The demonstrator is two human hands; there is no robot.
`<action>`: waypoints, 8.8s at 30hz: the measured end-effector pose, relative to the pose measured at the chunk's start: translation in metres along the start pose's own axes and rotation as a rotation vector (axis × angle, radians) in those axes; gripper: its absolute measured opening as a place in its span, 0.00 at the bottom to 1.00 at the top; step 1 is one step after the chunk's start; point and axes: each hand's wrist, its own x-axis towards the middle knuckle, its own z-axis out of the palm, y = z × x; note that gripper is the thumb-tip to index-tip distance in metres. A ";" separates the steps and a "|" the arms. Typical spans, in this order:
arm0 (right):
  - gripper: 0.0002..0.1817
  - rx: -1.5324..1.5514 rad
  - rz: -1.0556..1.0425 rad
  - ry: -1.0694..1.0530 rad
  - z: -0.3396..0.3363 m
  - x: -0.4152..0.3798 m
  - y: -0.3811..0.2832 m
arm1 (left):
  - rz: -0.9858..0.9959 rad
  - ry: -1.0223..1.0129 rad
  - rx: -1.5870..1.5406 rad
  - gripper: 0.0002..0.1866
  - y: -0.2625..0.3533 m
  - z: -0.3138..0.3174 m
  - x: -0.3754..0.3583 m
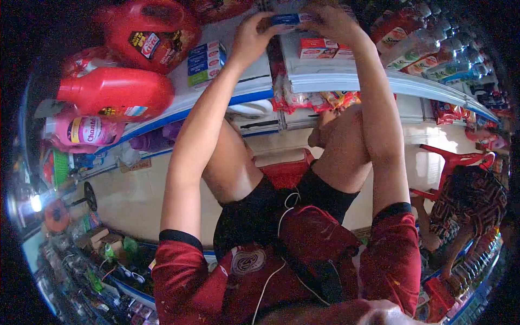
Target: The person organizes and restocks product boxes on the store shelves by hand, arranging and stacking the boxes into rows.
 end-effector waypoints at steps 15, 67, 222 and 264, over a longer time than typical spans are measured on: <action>0.15 -0.153 -0.140 0.113 0.012 -0.048 0.042 | -0.125 -0.200 0.001 0.22 -0.002 0.064 -0.004; 0.19 -0.185 -0.094 0.093 0.006 -0.013 0.025 | -0.003 -0.038 -0.029 0.19 -0.007 0.048 0.014; 0.25 0.000 0.708 0.183 0.031 -0.030 0.088 | -0.214 -0.054 -0.067 0.40 -0.011 0.104 0.008; 0.19 0.067 -0.030 -0.052 0.070 0.070 -0.072 | -0.054 -0.010 0.462 0.23 -0.009 -0.087 -0.015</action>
